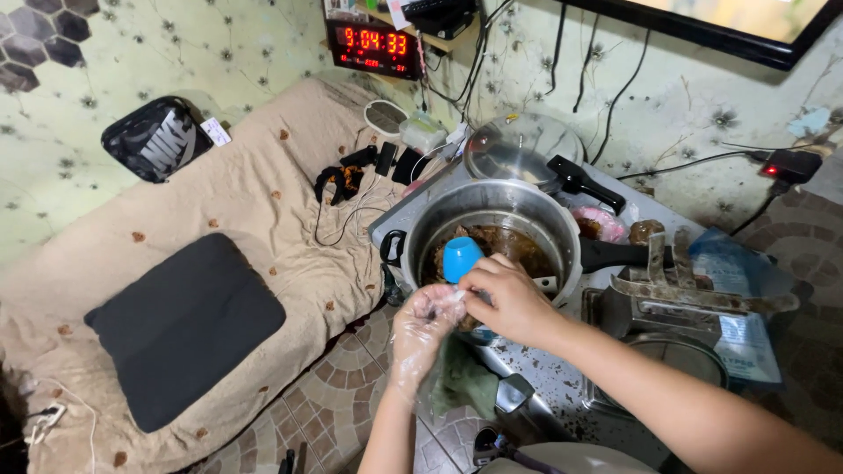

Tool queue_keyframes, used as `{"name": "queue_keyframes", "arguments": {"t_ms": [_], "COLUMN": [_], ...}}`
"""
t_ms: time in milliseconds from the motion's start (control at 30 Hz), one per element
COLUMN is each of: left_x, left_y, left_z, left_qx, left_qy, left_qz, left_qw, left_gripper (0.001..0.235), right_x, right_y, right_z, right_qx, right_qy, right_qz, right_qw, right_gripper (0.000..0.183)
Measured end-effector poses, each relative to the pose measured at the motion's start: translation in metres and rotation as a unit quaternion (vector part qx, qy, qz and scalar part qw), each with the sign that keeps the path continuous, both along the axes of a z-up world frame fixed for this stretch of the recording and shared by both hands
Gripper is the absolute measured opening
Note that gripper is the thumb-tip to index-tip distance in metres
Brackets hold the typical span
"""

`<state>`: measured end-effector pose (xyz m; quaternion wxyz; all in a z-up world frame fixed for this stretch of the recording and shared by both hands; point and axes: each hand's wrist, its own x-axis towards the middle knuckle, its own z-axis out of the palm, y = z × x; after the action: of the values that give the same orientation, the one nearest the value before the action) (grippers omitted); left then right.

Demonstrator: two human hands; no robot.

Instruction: The person portions cooked meat from a large pot into plastic bags using a scoop and a spoon, weighs the bags on a scale, and ties them closed.

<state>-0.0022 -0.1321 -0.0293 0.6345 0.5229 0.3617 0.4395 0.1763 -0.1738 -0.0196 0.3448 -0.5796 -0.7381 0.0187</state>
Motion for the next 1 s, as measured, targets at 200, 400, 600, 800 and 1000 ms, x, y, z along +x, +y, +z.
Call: {"name": "queue_keyframes", "arguments": {"t_ms": [200,400,600,800,1000], "left_x": [-0.001,-0.003,0.000,0.005,0.006], "left_y": [-0.010,-0.004,-0.002,-0.009,-0.011], "left_z": [0.028,0.013,-0.001,0.003,0.006], "left_qx": [0.104,0.337,0.402,0.369,0.350], "left_qy": [0.143,0.256,0.166,0.119,0.105], "left_qz": [0.036,0.072,0.062,0.069,0.064], "left_qw": [0.984,0.903,0.898,0.919,0.929], "left_gripper": [0.034,0.028,0.015,0.016,0.019], "right_x": [0.006,0.014,-0.006,0.002,-0.001], "right_y": [0.004,-0.004,-0.019,-0.008,-0.010], "right_z": [-0.025,0.011,0.061,0.006,0.036], "right_qx": [-0.071,-0.103,-0.291,-0.214,-0.180], "right_qy": [0.199,0.049,0.317,0.677,0.751], "right_qz": [0.024,0.053,0.024,0.028,0.071], "right_qw": [0.977,0.992,0.903,0.704,0.632], "right_gripper": [0.003,0.013,0.037,0.025,0.039]}}
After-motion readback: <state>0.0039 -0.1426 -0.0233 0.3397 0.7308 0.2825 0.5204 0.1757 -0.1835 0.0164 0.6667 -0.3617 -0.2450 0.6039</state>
